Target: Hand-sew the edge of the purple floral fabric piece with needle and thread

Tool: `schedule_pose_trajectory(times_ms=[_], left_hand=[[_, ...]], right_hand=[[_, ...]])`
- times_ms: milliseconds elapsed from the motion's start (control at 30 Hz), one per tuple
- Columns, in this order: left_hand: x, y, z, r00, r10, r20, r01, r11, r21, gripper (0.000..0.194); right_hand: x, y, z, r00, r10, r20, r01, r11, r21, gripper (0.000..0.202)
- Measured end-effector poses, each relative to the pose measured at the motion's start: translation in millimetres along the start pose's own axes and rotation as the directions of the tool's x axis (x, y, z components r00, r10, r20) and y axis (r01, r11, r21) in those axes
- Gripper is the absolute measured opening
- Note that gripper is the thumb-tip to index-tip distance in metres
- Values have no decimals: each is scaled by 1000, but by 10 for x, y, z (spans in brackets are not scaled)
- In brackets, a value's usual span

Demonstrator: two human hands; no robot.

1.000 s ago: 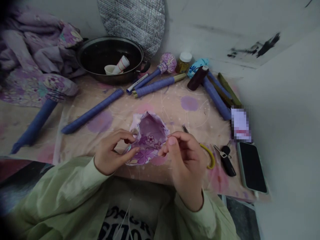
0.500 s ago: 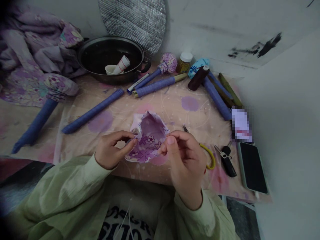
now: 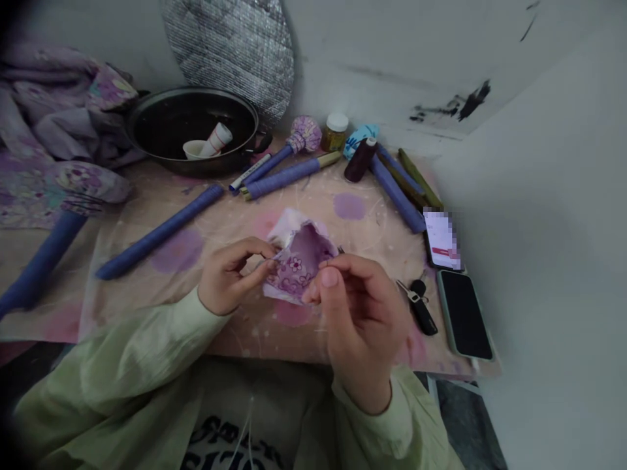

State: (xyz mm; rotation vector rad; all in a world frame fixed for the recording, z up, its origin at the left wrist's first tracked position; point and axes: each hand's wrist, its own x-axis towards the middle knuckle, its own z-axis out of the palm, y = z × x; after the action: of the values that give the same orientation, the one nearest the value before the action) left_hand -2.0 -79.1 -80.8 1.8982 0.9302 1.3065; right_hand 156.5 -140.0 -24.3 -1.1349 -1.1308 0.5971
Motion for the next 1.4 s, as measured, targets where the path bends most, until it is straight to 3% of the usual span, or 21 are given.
schedule_pose_trajectory(times_ms=[100, 233, 400, 600, 1400], left_hand=[[16, -94, -1, 995, -82, -52, 82, 997, 11, 7], [-74, -254, -14, 982, -154, -108, 159, 987, 34, 8], [-162, -327, -5, 971, -187, -145, 191, 981, 15, 11], [-182, -324, 1, 963, -209, -173, 213, 977, 8, 10], [-196, -278, -21, 966, -196, -167, 198, 980, -5, 5]], right_hand=[[63, 125, -16, 991, 65, 119, -41, 980, -195, 4], [77, 371, 43, 922, 211, 325, -78, 923, -377, 9], [50, 487, 169, 892, 154, 424, 46, 904, -425, 9], [73, 489, 261, 884, 98, 457, 142, 875, -462, 9], [76, 511, 327, 878, 102, 468, 147, 873, -465, 10]])
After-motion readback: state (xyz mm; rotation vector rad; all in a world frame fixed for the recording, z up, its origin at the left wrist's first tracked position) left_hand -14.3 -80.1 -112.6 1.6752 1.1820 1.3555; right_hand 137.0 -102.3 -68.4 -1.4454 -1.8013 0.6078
